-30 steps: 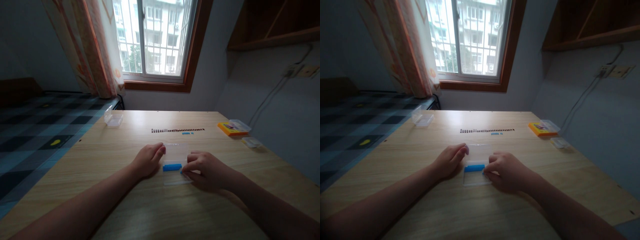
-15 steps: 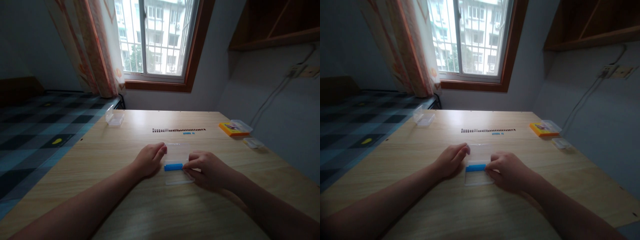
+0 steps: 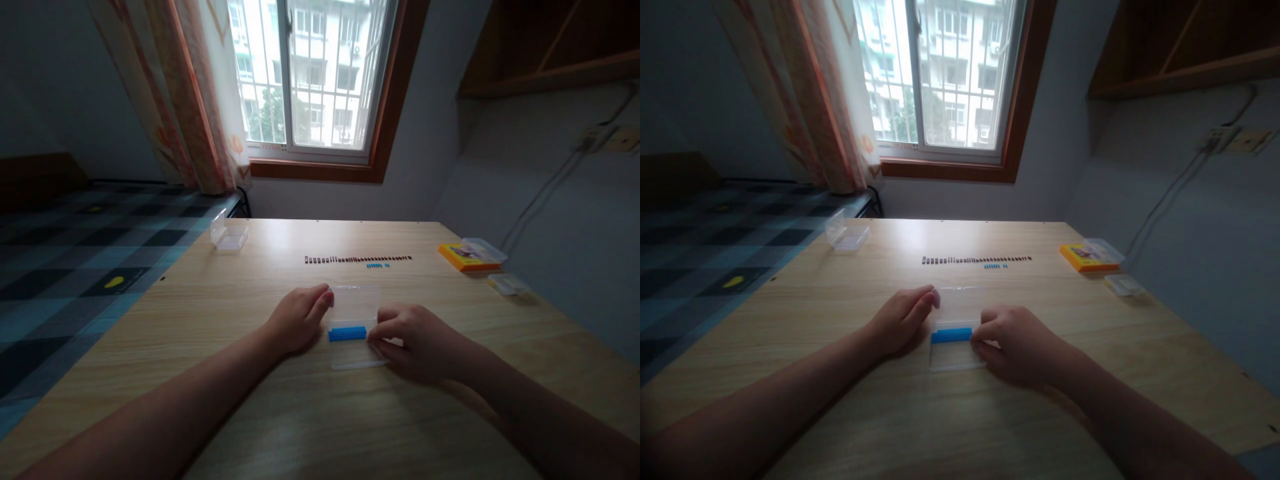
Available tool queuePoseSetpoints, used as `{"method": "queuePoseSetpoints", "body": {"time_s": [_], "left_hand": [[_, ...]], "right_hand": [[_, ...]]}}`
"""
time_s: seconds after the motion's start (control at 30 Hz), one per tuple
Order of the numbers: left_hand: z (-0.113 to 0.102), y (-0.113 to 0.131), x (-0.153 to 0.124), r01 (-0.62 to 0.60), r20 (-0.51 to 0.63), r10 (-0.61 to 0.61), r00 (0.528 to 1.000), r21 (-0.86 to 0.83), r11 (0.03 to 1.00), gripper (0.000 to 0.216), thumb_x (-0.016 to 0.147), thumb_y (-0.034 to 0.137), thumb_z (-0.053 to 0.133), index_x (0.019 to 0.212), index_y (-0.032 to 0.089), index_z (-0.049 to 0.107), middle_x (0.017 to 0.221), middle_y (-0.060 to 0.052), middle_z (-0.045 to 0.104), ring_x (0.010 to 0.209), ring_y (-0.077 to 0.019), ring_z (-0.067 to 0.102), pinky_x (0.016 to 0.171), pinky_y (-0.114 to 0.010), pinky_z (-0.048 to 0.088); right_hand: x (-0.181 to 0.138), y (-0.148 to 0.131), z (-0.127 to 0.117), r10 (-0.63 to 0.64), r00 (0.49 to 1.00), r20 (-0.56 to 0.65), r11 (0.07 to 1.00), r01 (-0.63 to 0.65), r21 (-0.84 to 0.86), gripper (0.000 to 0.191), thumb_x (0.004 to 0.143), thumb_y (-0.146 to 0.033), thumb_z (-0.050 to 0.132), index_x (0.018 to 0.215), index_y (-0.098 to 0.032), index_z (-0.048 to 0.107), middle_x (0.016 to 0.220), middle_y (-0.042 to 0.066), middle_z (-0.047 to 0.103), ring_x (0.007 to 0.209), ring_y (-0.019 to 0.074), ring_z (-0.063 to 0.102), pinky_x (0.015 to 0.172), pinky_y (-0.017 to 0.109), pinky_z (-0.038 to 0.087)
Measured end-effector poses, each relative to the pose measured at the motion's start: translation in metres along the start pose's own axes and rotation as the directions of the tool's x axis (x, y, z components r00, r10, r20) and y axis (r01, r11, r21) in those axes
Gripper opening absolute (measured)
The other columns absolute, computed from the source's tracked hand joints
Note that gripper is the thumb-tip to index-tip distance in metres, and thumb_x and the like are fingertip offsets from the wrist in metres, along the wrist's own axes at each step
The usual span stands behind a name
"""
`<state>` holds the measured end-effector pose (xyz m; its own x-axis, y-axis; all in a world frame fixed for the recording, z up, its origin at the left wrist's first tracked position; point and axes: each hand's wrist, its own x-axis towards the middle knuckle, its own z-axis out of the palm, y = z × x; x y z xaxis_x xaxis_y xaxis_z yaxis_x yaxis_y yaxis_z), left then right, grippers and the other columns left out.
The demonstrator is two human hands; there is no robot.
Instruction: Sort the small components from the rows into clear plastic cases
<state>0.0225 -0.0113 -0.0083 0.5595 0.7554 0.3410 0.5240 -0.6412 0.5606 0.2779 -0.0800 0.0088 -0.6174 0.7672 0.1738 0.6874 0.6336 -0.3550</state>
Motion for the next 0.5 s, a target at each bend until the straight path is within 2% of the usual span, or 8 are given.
{"method": "queuePoseSetpoints", "body": {"time_s": [0.2,0.5], "left_hand": [[-0.0001,0.0002,-0.0004,0.007,-0.004,-0.007,1.0,0.004,1.0,0.046,0.104,0.043,0.028,0.084,0.02,0.061,0.077,-0.004,0.068,0.073,-0.02,0.062,0.071,-0.031,0.045],[0.0002,0.0013,-0.0003,0.008,-0.005,-0.008,1.0,0.006,1.0,0.047,0.105,0.044,0.028,0.084,0.02,0.062,0.078,-0.004,0.069,0.074,-0.0201,0.063,0.072,-0.032,0.046]], "right_hand": [[0.0008,-0.0006,0.0019,0.006,1.0,0.023,1.0,-0.007,0.014,0.019,0.091,-0.016,0.061,0.08,-0.021,0.074,0.082,0.001,0.067,0.071,0.0119,0.059,0.066,0.024,0.04],[0.0031,-0.0023,0.0026,0.013,1.0,0.015,1.0,-0.013,0.005,0.018,0.093,-0.018,0.061,0.083,-0.022,0.076,0.081,0.001,0.067,0.067,0.0112,0.058,0.064,0.024,0.038]]}}
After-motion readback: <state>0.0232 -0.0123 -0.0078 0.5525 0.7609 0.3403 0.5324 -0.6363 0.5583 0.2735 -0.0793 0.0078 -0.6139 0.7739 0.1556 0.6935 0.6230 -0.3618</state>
